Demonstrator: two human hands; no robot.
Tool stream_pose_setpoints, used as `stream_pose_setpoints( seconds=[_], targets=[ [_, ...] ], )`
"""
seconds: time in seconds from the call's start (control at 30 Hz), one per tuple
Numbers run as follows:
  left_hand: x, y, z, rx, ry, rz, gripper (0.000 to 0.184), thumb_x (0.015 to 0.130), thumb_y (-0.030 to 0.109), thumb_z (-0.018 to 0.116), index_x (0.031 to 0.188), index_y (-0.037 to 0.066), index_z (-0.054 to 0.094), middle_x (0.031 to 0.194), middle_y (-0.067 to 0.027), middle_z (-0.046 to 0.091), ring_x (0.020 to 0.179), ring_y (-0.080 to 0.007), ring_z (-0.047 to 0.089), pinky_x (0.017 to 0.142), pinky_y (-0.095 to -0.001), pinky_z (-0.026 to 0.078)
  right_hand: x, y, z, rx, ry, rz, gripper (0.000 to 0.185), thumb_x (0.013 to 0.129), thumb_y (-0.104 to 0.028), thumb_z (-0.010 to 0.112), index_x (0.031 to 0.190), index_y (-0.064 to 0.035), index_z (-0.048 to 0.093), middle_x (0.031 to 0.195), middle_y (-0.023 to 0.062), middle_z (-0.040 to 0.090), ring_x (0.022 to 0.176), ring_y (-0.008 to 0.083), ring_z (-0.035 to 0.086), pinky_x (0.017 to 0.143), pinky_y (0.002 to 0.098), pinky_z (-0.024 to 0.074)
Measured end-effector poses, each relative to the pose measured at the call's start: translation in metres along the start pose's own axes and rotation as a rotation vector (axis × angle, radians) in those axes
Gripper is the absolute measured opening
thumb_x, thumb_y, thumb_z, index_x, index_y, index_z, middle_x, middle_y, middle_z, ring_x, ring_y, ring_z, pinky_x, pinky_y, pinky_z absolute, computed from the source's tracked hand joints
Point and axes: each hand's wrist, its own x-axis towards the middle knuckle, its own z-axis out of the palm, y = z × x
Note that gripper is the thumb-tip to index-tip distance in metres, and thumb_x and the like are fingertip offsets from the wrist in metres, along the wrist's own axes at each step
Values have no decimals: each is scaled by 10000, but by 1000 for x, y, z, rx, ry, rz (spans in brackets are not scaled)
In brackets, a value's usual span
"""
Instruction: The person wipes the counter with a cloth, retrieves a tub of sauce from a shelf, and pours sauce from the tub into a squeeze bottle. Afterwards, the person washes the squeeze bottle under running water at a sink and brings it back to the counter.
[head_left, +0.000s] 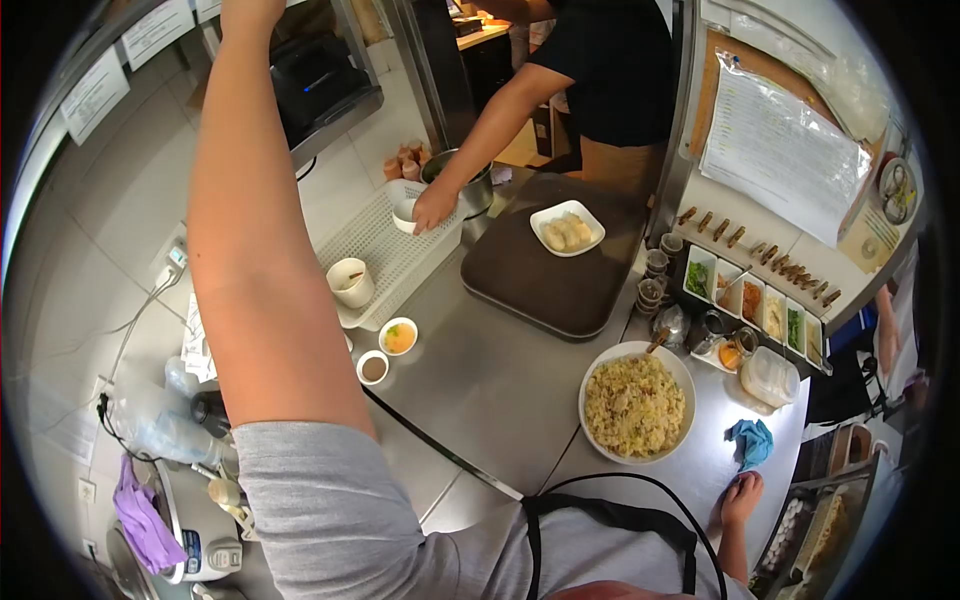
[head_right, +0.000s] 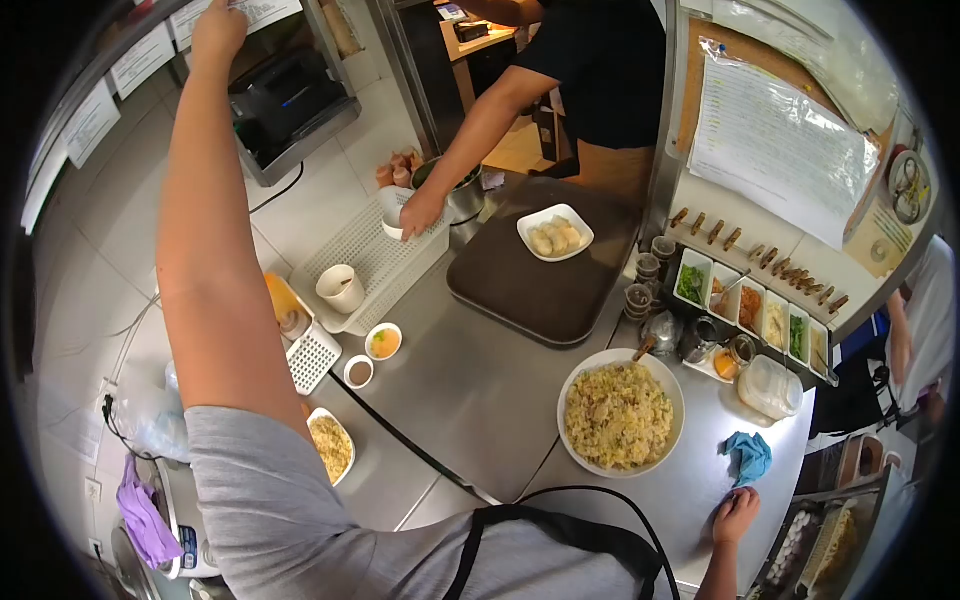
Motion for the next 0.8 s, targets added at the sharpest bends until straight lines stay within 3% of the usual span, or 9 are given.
stream_pose_setpoints(
  seconds=[0.2,0.57,0.63,0.7,0.8],
  targets=[
    [37,-13,50,44,-16,-56,325,683,-16,436,978,-1,570,938,-237,572,935,-357,528,829,-374,408,0,-1,-3,-68,11,52,219,691,-116,454,886,-17,446,951,199,439,909,371,414,803,437,335],
    [61,-40,77,249,-23,-181,380,702,179,437,1050,162,589,1035,-125,579,983,-280,537,844,-345,409,-1,4,-1,-72,8,32,205,714,-136,429,873,-6,434,934,205,433,893,375,415,771,438,340],
    [56,-13,58,234,-19,-200,387,705,197,436,1060,194,590,1049,-112,578,986,-272,540,842,-339,412,1,0,-4,-74,-28,75,217,712,-141,430,880,-3,434,938,206,431,894,373,413,775,440,337],
    [59,-22,58,250,-35,-152,375,732,212,442,1079,149,570,1083,-120,561,1017,-295,514,858,-360,400,3,-4,-6,-83,-13,78,231,704,-151,445,886,-10,444,942,203,435,889,373,413,778,441,335],
    [24,-22,62,51,109,-144,452,725,285,468,1107,51,529,1089,-193,536,1027,-337,497,874,-363,386,0,0,-3,-126,34,55,230,696,-142,461,889,-17,455,948,198,441,893,373,415,781,439,335]
  ],
)
